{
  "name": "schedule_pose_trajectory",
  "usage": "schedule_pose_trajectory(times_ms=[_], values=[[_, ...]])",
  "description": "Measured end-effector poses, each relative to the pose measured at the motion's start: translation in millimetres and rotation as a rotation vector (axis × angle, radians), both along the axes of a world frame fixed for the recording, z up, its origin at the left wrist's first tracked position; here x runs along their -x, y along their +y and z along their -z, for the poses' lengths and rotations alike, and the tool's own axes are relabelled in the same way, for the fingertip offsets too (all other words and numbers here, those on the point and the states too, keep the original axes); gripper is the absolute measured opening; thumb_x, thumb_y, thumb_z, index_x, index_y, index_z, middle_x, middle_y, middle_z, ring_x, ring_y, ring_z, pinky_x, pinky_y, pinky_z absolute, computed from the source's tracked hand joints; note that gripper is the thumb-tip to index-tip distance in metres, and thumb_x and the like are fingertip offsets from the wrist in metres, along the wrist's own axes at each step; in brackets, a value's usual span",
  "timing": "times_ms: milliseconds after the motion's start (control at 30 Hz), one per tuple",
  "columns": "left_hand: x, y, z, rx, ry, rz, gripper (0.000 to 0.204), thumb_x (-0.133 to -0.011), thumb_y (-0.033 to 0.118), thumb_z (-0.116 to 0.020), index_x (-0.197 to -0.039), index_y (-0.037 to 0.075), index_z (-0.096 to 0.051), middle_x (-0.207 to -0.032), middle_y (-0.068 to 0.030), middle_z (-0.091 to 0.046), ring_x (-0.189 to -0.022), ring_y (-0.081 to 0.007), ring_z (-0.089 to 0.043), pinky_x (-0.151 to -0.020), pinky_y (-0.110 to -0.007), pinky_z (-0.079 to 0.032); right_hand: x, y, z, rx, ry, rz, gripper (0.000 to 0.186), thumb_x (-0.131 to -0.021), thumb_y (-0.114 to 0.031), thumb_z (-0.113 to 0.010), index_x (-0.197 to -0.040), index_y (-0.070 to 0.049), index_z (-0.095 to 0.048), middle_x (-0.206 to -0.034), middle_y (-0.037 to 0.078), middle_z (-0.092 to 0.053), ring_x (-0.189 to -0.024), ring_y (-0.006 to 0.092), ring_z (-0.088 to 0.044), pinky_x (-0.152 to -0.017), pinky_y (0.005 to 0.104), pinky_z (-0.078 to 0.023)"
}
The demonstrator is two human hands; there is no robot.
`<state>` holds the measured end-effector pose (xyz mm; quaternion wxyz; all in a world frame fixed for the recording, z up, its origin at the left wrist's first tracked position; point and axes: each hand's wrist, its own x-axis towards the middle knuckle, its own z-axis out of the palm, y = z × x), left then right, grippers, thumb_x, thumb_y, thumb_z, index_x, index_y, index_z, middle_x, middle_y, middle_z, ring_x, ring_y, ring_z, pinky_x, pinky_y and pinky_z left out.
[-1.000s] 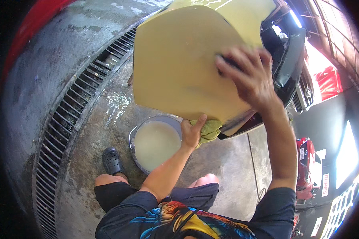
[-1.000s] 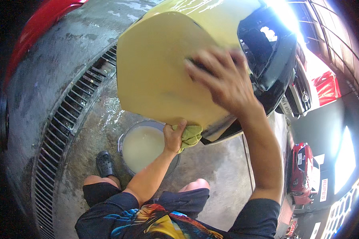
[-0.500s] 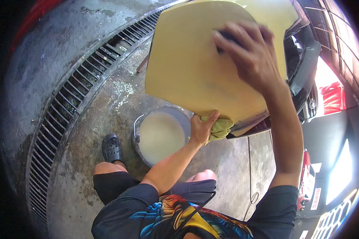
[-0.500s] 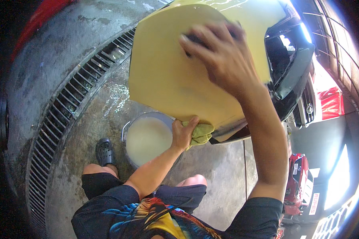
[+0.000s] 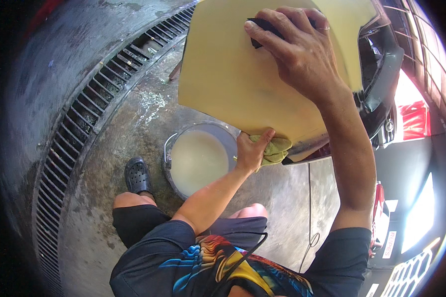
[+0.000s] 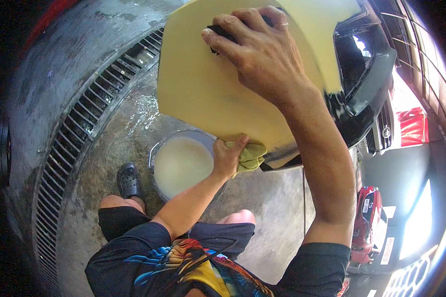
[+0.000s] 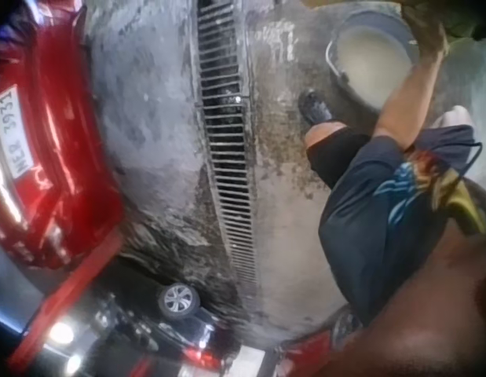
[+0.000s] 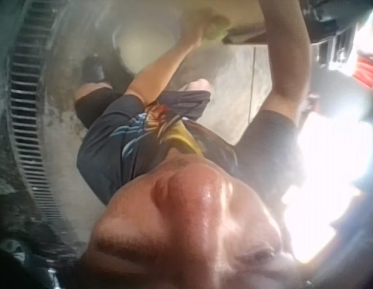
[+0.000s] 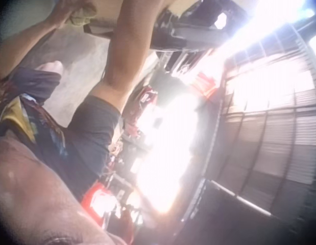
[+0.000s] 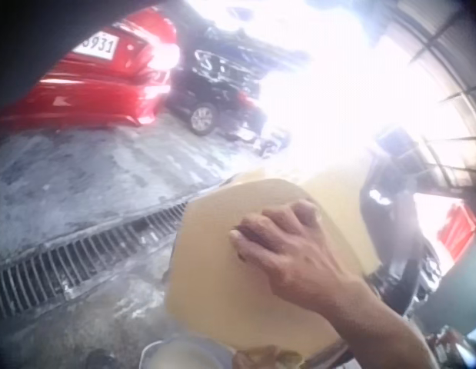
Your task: The person sands a yellow car bumper with a sanding block, repeatedly dipping it in a bucket of water and wiping the surface with a cloth. The person works on both the outer and inner surfaces of the bumper.
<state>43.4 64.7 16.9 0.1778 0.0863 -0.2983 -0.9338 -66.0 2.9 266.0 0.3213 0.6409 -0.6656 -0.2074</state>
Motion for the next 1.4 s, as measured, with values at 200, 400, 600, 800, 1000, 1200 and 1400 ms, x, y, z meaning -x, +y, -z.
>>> schedule_pose_trajectory(times_ms=[200, 400, 600, 800, 1000, 1200, 1400], values=[[-1.3, -5.0, -1.2, 0.039, 0.007, -0.014, 0.04, -0.097, 0.028, -0.085, -0.115, -0.006, -0.074, -0.107, -0.0124, -0.079, -0.095, -0.0184, -0.074, -0.085, -0.035, -0.06, -57.6, 121.4, 27.5, -0.047, -0.052, 0.14, 0.054, -0.081, -0.017, -0.073, -0.135, -0.024, -0.075, -0.137, -0.001, -0.068, -0.128, 0.0201, -0.06, -0.111, 0.0459, -0.037], [3.5, 3.5, -0.4, -0.02, 0.0, -0.026, 0.041, -0.097, 0.029, -0.085, -0.114, -0.006, -0.072, -0.108, -0.013, -0.079, -0.098, -0.0183, -0.073, -0.087, -0.035, -0.059, -32.5, 88.8, 29.9, -0.114, -0.065, 0.097, 0.053, -0.083, -0.02, -0.07, -0.137, -0.024, -0.073, -0.137, -0.001, -0.066, -0.128, 0.0194, -0.059, -0.109, 0.0456, -0.037], [-0.9, 3.0, 0.8, 0.138, -0.049, -0.077, 0.04, -0.098, 0.028, -0.084, -0.115, -0.006, -0.073, -0.108, -0.0133, -0.079, -0.099, -0.0181, -0.073, -0.088, -0.036, -0.059, -17.0, 36.7, 29.5, -0.016, -0.011, 0.06, 0.05, -0.086, -0.022, -0.068, -0.135, -0.023, -0.072, -0.139, -0.002, -0.065, -0.13, 0.0183, -0.058, -0.109, 0.0456, -0.037], [3.5, 2.7, 3.5, 0.015, 0.032, -0.032, 0.038, -0.098, 0.028, -0.084, -0.114, -0.005, -0.073, -0.108, -0.012, -0.079, -0.098, -0.0176, -0.073, -0.088, -0.036, -0.059, -71.7, 139.7, 51.0, -0.067, -0.128, 0.145, 0.054, -0.076, -0.02, -0.075, -0.13, -0.021, -0.077, -0.135, 0.0, -0.07, -0.124, 0.0211, -0.064, -0.109, 0.0468, -0.037], [2.3, 10.0, 0.9, 0.005, -0.038, -0.093, 0.041, -0.099, 0.03, -0.083, -0.117, -0.005, -0.072, -0.111, -0.0124, -0.079, -0.1, -0.018, -0.073, -0.09, -0.036, -0.059, -23.0, 39.3, 54.5, -0.132, -0.032, 0.093, 0.048, -0.088, -0.028, -0.067, -0.135, -0.02, -0.07, -0.137, 0.0, -0.064, -0.129, 0.0201, -0.058, -0.11, 0.0468, -0.037], [-0.5, 2.6, 0.1, 0.07, 0.018, -0.087, 0.042, -0.099, 0.028, -0.084, -0.12, -0.005, -0.07, -0.113, -0.0129, -0.078, -0.102, -0.0184, -0.072, -0.091, -0.036, -0.058, -47.0, 62.5, 53.9, -0.086, -0.128, 0.106, 0.061, -0.077, -0.016, -0.074, -0.137, -0.022, -0.072, -0.14, 0.0, -0.066, -0.129, 0.0219, -0.061, -0.111, 0.0487, -0.037], [3.9, 5.1, 5.1, 0.011, 0.077, -0.084, 0.043, -0.097, 0.026, -0.085, -0.121, -0.006, -0.069, -0.113, -0.0137, -0.078, -0.102, -0.0197, -0.073, -0.091, -0.037, -0.058, -66.1, 118.5, 59.0, -0.06, -0.148, 0.1, 0.045, -0.086, -0.027, -0.068, -0.129, -0.021, -0.076, -0.141, 0.001, -0.067, -0.129, 0.0198, -0.06, -0.108, 0.0445, -0.038]])
